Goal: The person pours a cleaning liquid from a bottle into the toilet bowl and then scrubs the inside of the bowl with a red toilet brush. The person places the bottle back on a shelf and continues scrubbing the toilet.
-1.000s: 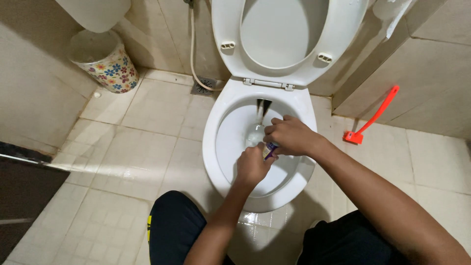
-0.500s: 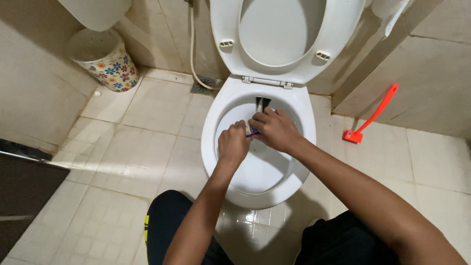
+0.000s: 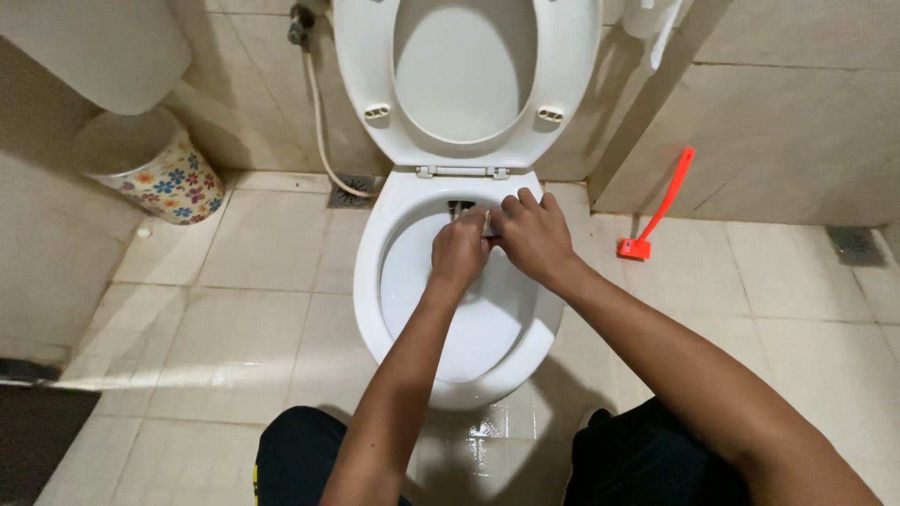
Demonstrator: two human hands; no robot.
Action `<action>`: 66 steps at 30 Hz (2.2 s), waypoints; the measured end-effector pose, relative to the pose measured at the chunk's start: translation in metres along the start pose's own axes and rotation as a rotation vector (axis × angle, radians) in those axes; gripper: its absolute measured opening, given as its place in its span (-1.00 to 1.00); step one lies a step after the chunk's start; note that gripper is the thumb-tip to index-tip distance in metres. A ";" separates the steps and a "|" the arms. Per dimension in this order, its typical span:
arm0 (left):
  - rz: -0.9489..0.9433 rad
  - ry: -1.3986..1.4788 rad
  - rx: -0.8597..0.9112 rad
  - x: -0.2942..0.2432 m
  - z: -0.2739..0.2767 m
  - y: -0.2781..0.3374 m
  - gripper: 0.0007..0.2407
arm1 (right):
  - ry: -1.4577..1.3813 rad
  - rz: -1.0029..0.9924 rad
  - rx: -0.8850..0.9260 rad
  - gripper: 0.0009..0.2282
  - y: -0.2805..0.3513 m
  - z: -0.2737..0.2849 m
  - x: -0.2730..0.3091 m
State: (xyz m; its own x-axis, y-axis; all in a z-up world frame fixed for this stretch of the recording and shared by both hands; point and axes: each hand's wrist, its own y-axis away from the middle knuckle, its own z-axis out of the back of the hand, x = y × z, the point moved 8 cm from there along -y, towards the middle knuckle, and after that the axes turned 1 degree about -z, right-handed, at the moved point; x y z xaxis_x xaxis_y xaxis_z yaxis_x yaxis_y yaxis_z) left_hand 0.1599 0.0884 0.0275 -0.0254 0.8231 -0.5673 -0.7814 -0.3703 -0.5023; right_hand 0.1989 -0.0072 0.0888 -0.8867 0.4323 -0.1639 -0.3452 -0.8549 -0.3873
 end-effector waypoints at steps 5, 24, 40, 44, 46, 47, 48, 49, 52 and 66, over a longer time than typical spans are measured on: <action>0.152 0.205 0.153 -0.031 -0.013 0.006 -0.67 | 0.074 -0.040 0.130 -0.83 0.012 0.009 -0.016; 0.372 0.019 0.276 -0.021 0.059 0.103 -0.68 | -0.374 0.262 0.450 -0.56 0.030 0.005 0.053; -0.121 -0.670 0.239 -0.038 0.043 0.059 -0.87 | -0.332 0.135 0.157 -0.55 0.032 -0.007 0.054; -0.285 -0.751 0.041 -0.062 0.052 0.047 -0.75 | -0.452 -0.051 0.189 -0.67 0.032 -0.005 0.036; -0.380 -0.789 -0.063 -0.074 0.059 0.046 -0.66 | -0.505 -0.128 0.211 -0.66 0.030 -0.001 0.027; -0.388 -0.766 -0.030 -0.077 0.060 0.044 -0.60 | -0.574 -0.190 0.192 -0.62 0.029 0.004 0.020; -0.397 -0.742 0.005 -0.081 0.061 0.044 -0.54 | -0.643 -0.254 0.175 -0.57 0.030 0.008 0.014; -0.399 -0.742 0.005 -0.085 0.066 0.045 -0.54 | -0.643 -0.255 0.174 -0.57 0.031 0.004 0.009; -0.365 -0.379 -0.069 -0.094 0.086 0.042 -0.48 | -0.645 -0.332 0.129 -0.54 0.031 -0.001 -0.011; 0.074 0.099 -0.173 -0.070 0.055 -0.004 -0.34 | -0.976 -0.342 -0.088 -0.71 0.030 -0.003 -0.037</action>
State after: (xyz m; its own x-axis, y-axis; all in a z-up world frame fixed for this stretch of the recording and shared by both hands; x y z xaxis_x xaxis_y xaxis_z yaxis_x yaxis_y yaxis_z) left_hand 0.1305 0.0559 0.1049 -0.0107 0.7476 -0.6641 -0.6609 -0.5036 -0.5563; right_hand 0.2226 -0.0481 0.0808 -0.6227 0.1943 0.7580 -0.6364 -0.6894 -0.3460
